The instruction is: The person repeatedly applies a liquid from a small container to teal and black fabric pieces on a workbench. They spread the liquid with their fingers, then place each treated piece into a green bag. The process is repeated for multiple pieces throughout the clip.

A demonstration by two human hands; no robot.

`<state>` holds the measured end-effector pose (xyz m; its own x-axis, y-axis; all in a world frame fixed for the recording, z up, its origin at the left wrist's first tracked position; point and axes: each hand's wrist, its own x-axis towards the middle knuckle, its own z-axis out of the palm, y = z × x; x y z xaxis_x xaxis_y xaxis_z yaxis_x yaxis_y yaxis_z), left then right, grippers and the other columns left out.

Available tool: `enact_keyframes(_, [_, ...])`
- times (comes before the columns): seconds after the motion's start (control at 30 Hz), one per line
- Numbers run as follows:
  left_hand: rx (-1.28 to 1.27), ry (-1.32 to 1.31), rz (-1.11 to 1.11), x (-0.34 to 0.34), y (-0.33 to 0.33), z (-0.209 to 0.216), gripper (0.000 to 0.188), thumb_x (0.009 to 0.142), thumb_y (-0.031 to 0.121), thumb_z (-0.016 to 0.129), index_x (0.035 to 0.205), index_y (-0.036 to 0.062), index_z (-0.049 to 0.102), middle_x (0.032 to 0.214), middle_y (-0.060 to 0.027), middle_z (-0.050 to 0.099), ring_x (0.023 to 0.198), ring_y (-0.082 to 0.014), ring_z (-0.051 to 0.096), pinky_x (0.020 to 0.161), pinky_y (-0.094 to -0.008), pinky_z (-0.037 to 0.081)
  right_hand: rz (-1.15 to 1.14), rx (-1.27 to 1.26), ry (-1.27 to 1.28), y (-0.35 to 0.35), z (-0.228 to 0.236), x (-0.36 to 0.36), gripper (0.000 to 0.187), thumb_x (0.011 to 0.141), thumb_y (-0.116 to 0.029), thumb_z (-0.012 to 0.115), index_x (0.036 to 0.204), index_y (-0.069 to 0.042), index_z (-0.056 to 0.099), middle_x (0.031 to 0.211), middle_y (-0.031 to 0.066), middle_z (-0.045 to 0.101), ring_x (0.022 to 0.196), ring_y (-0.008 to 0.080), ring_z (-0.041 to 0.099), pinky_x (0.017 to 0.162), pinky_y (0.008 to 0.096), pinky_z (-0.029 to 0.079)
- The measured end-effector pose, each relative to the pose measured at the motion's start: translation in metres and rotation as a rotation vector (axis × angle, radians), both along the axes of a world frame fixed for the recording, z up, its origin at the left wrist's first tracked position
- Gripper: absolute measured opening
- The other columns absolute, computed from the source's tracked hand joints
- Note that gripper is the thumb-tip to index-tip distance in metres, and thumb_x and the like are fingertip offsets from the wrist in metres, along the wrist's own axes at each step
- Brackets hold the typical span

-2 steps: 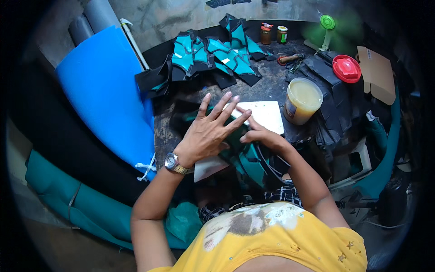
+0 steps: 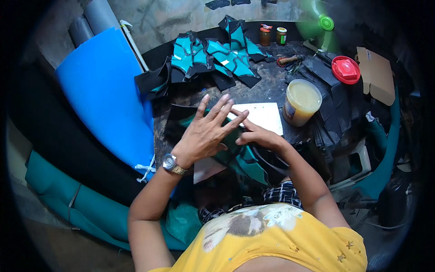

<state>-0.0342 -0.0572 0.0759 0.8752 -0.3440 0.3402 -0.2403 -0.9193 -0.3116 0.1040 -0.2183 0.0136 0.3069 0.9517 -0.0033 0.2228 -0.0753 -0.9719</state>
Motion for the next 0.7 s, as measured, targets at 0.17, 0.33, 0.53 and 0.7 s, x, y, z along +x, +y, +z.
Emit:
enact_keyframes(0.17, [0.062,-0.276,0.315,0.003,0.038,0.006,0.070,0.072,0.018,0.077,0.138,0.0123,0.055,0.085,-0.0054,0.054,0.076,-0.0229,0.056,0.070,-0.0378,0.043,0.221,0.352,0.080,0.090,0.025,0.047,0.084,0.073,-0.011,0.066,0.147,-0.002,0.027,0.095,0.0110,0.063,0.087,0.0169,0.061,0.085,0.0298,0.047])
enact_keyframes(0.33, [-0.147,-0.074,0.714,0.004,0.085,-0.044,0.047,0.085,0.027,0.072,0.129,0.0146,0.061,0.091,-0.0137,0.063,0.080,-0.0309,0.068,0.066,-0.0443,0.054,-0.026,0.243,-0.227,0.177,-0.003,0.074,0.088,0.084,-0.028,0.074,0.151,0.000,0.023,0.102,0.0177,0.066,0.093,0.0237,0.065,0.088,0.0342,0.049])
enact_keyframes(0.53, [-0.846,-0.177,0.758,-0.020,0.136,-0.066,0.026,0.085,0.023,0.072,0.101,0.0028,0.067,0.084,-0.0170,0.070,0.077,-0.0283,0.067,0.068,-0.0402,0.051,-0.530,0.183,-0.782,0.073,0.057,0.115,0.063,0.097,-0.060,0.045,0.131,-0.009,0.062,0.128,0.0261,0.055,0.122,0.0407,0.053,0.102,0.0484,0.042])
enact_keyframes(0.7, [-1.705,-0.119,0.517,-0.020,0.150,-0.046,0.018,0.089,0.015,0.068,0.100,0.0008,0.064,0.088,-0.0038,0.064,0.078,-0.0102,0.060,0.069,-0.0273,0.050,-0.756,-0.472,-1.214,-0.068,0.064,0.145,0.064,0.100,-0.060,0.034,0.139,-0.013,0.054,0.147,0.0197,0.043,0.143,0.0372,0.030,0.113,0.0572,0.016])
